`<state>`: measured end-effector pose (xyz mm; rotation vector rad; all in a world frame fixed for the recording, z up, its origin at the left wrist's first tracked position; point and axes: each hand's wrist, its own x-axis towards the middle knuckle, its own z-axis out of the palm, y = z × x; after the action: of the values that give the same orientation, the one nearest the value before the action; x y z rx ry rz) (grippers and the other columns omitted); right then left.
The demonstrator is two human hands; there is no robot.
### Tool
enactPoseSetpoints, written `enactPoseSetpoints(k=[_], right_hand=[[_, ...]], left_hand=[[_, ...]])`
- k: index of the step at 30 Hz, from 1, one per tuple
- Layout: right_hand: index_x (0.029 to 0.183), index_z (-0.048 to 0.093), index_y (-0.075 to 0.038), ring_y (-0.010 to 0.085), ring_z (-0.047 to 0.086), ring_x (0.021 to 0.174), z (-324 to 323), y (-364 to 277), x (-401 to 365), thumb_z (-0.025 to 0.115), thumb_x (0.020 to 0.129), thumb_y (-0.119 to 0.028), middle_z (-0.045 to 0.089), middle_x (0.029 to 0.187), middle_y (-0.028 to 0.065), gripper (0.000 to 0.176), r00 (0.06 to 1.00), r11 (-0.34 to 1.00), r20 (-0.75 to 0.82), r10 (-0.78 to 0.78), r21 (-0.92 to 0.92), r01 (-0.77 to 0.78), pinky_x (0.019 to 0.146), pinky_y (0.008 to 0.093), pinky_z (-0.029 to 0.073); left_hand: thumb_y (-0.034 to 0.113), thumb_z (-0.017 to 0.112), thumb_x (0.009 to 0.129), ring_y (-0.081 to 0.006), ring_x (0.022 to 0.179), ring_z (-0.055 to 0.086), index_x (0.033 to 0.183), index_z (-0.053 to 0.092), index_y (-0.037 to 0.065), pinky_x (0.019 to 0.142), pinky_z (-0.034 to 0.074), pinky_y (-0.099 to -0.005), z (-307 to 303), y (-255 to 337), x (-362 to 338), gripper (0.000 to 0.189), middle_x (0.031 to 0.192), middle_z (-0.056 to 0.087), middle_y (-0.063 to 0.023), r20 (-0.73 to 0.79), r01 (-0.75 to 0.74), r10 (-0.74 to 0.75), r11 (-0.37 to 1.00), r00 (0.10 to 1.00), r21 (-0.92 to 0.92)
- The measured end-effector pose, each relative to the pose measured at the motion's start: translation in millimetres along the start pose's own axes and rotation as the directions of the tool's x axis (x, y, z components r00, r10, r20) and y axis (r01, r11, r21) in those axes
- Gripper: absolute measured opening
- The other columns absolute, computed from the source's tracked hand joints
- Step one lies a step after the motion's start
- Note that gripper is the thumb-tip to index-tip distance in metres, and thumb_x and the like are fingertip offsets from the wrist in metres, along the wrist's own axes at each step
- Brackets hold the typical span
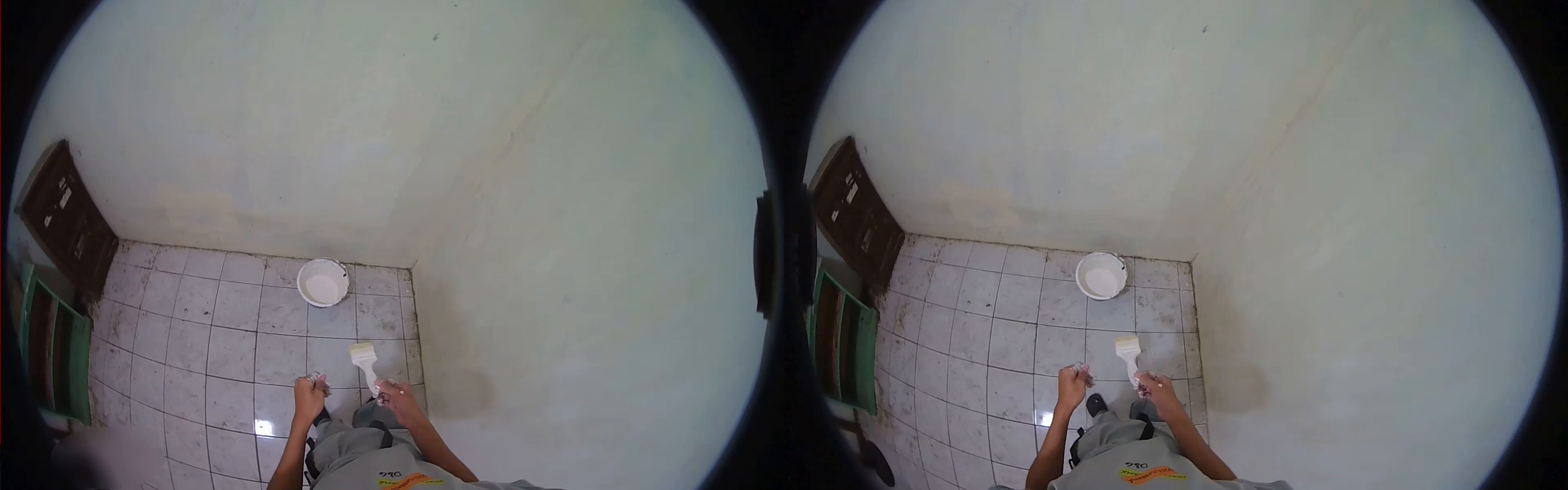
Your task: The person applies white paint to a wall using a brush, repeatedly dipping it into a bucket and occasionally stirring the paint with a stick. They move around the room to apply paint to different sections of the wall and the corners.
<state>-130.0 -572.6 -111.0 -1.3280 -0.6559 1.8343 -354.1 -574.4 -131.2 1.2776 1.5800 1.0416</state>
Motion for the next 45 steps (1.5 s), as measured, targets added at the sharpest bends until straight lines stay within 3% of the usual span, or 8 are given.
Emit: enactPoseSetpoints(k=[5,14,17,20,24,30,38,45], right_hand=[[0.087,0.059,-0.004,0.0105,0.053,0.066,-18.5,-19.6,7.1,0.061,0.083,-0.017,0.057,0.076,0.0013,0.013,0.999,1.0,-0.042,-0.004,0.02,0.005,0.059,0.024,0.044],[0.091,0.061,-0.003,0.011,0.053,0.065,-79.0,-77.6,71.8,0.06,0.083,-0.016,0.059,0.077,0.0024,0.016,0.995,0.989,0.049,-0.089,0.126,0.082,0.06,0.0242,0.043],[0.089,0.061,-0.002,0.0103,0.052,0.064,-104.2,-113.3,87.0,0.061,0.083,-0.016,0.058,0.075,0.0024,0.015,0.985,0.981,0.036,-0.169,0.107,0.164,0.06,0.0229,0.042],[0.087,0.061,-0.001,0.009,0.052,0.064,-133.4,-141.4,108.8,0.062,0.082,-0.015,0.058,0.074,0.002,0.015,0.973,0.971,0.001,-0.233,0.058,0.232,0.058,0.0217,0.041],[0.085,0.061,-0.001,0.0079,0.05,0.061,-165.7,-181.3,120.5,0.062,0.082,-0.015,0.056,0.071,0.0013,0.014,0.948,0.949,-0.023,-0.316,-0.014,0.316,0.056,0.0215,0.039],[0.082,0.061,0.0,0.0076,0.049,0.058,-209.1,-200.0,136.3,0.061,0.082,-0.016,0.055,0.068,0.0006,0.016,0.927,0.928,-0.074,-0.367,-0.107,0.358,0.055,0.021,0.038],[0.082,0.061,-0.001,0.0083,0.05,0.058,-213.6,-195.6,168.9,0.059,0.083,-0.018,0.055,0.066,0.0002,0.018,0.953,0.949,-0.118,-0.28,-0.181,0.257,0.054,0.0224,0.039],[0.081,0.06,0.0,0.0082,0.049,0.057,-196.8,-234.0,229.7,0.057,0.086,-0.02,0.054,0.064,0.0013,0.022,0.944,0.896,-0.043,-0.328,-0.33,0.297,0.053,0.0227,0.039]], left_hand=[[0.008,0.05,0.086,-0.0177,0.056,0.06,0.069,0.061,-0.004,0.055,0.047,-0.0297,43.6,-17.7,20.8,0.024,0.06,0.061,-0.0124,0.114,0.048,-0.018,0.963,0.993,-0.264],[-0.003,0.047,0.081,-0.0142,0.064,0.059,0.087,0.064,-0.003,0.06,0.047,-0.0271,134.2,6.6,94.3,0.018,0.074,0.065,-0.0099,0.086,-0.02,0.053,0.936,0.995,-0.351],[0.002,0.052,0.082,-0.0119,0.065,0.058,0.089,0.063,-0.002,0.059,0.046,-0.0253,160.5,57.9,122.0,0.014,0.076,0.065,-0.0073,0.12,0.159,-0.114,0.854,0.986,-0.496],[0.011,0.058,0.083,-0.0106,0.065,0.058,0.089,0.063,-0.002,0.055,0.044,-0.0231,187.2,88.8,156.5,0.015,0.077,0.065,-0.0054,0.225,0.221,-0.126,0.854,0.966,-0.471],[0.022,0.063,0.082,-0.0123,0.069,0.058,0.094,0.063,0.0,0.06,0.046,-0.0254,221.1,111.9,195.7,0.025,0.083,0.064,-0.0066,0.387,0.275,-0.158,0.922,0.909,-0.271],[0.03,0.064,0.081,-0.0155,0.067,0.057,0.092,0.063,-0.001,0.061,0.048,-0.029,279.7,135.5,213.5,0.032,0.082,0.063,-0.0073,0.479,0.515,-0.319,0.776,0.818,-0.363],[0.029,0.064,0.081,-0.0149,0.065,0.057,0.085,0.063,0.003,0.057,0.047,-0.0307,314.6,141.3,241.7,0.026,0.077,0.061,-0.005,0.467,0.619,-0.434,0.685,0.771,-0.385],[0.021,0.066,0.079,-0.0143,0.064,0.057,0.085,0.064,0.001,0.059,0.047,-0.0294,322.3,135.2,312.8,0.02,0.073,0.06,-0.0035,0.387,0.551,-0.406,0.719,0.828,-0.423]])
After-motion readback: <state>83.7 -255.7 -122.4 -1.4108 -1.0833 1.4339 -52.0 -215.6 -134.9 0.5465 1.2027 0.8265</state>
